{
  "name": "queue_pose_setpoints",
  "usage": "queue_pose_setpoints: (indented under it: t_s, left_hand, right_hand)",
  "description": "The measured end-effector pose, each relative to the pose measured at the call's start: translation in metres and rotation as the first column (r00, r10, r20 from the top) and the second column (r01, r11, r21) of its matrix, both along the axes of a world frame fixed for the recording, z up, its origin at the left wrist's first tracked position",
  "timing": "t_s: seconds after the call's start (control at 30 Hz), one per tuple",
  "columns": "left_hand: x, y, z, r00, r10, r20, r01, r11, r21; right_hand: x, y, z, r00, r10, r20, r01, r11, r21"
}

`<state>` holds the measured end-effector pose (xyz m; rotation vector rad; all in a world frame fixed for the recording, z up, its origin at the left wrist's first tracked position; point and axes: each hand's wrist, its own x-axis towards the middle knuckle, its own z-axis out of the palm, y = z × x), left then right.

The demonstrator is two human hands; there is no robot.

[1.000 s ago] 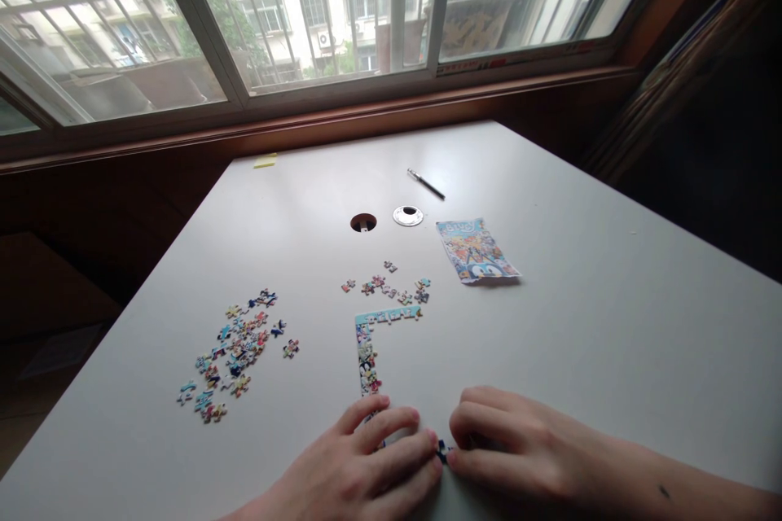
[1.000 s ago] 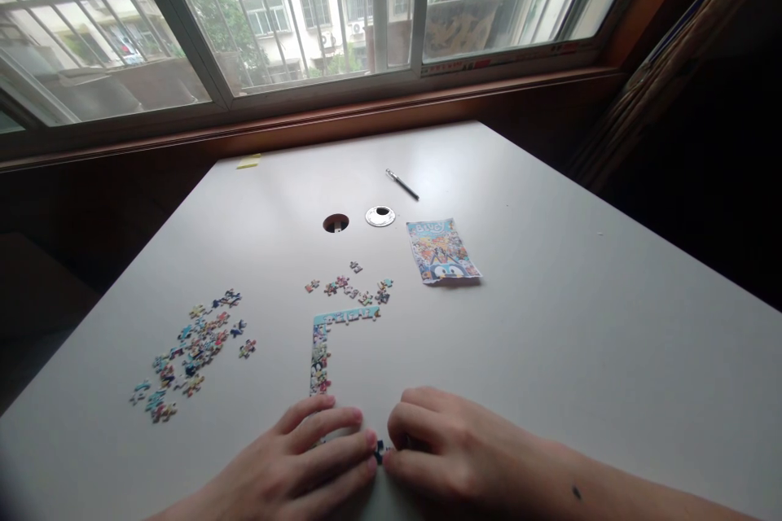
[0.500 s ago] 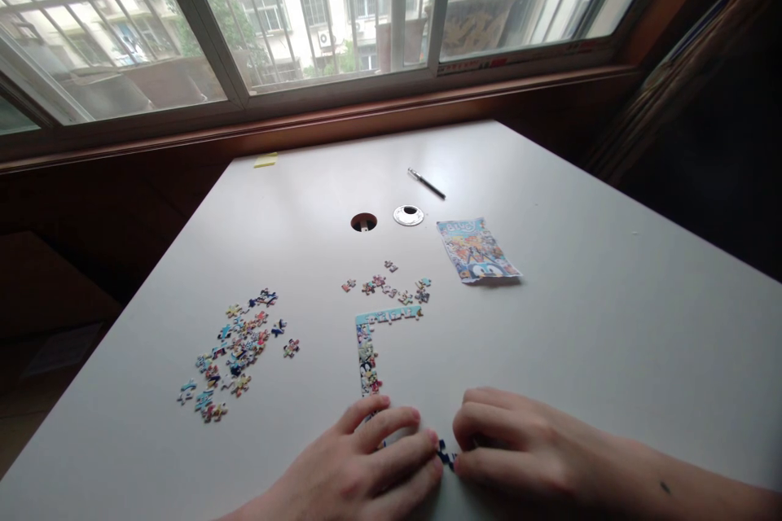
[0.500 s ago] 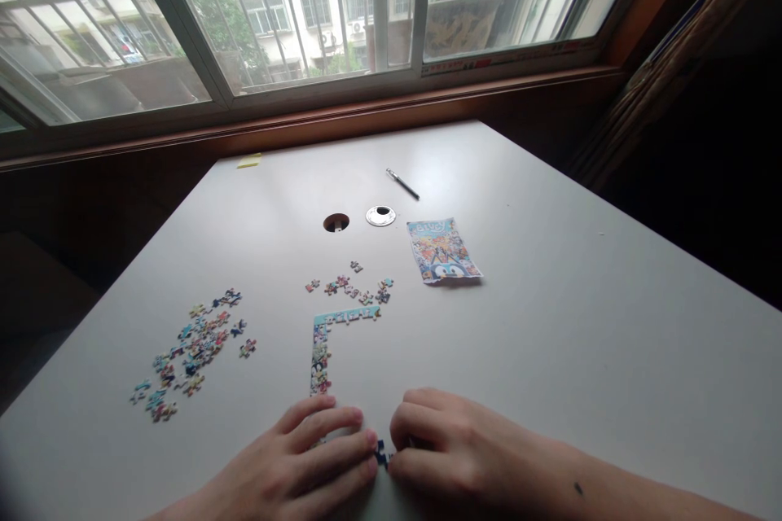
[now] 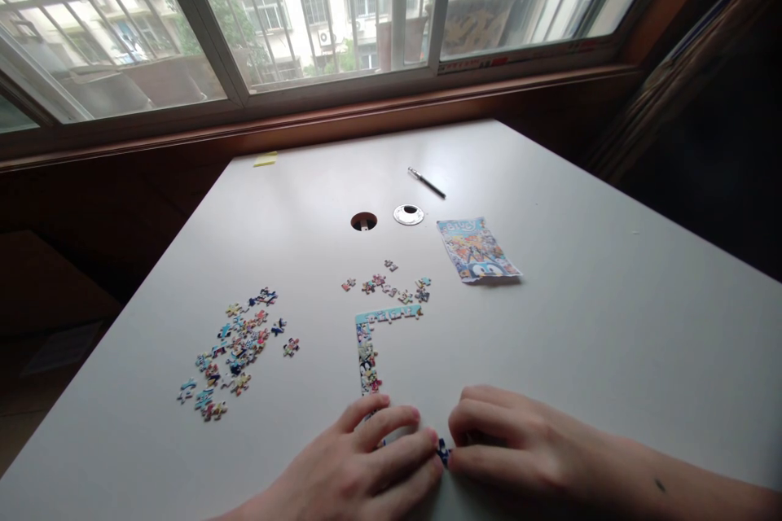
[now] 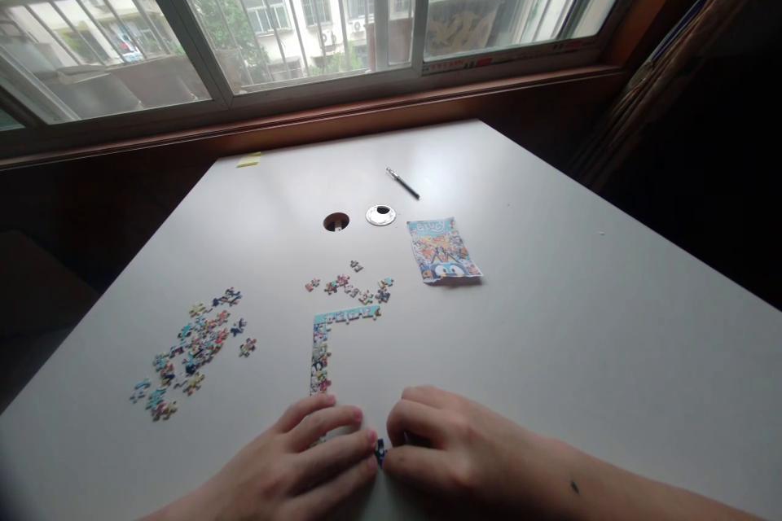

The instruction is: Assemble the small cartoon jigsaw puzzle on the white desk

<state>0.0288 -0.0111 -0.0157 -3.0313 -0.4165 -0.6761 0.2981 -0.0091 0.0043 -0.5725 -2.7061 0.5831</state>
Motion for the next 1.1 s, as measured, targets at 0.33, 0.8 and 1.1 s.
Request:
queue_pose_setpoints:
  t_s: [0.33, 0.8, 1.1]
  left_hand:
    - [-0.0003, -0.0006, 0.0016, 1.0, -0.006, -0.002, 0.006, 1.0, 0.0]
    - [-0.0018, -0.0017, -0.0015, 1.0, -0.006, -0.03, 0.006, 1.0, 0.008]
    - [-0.001, -0.0009, 0.0004, 1.0, -0.001, -0.032, 0.001, 1.0, 0.003]
  right_hand:
    - [0.001, -0.0002, -0.0005, 1.0, -0.009, -0.005, 0.009, 1.0, -0.009]
    - [0.001, 0.0009, 0.0003, 1.0, 0.025, -0.004, -0.025, 1.0, -0.012]
    - [0.0015, 0.0016, 0.0002, 0.999, 0.037, -0.018, -0.037, 0.999, 0.002]
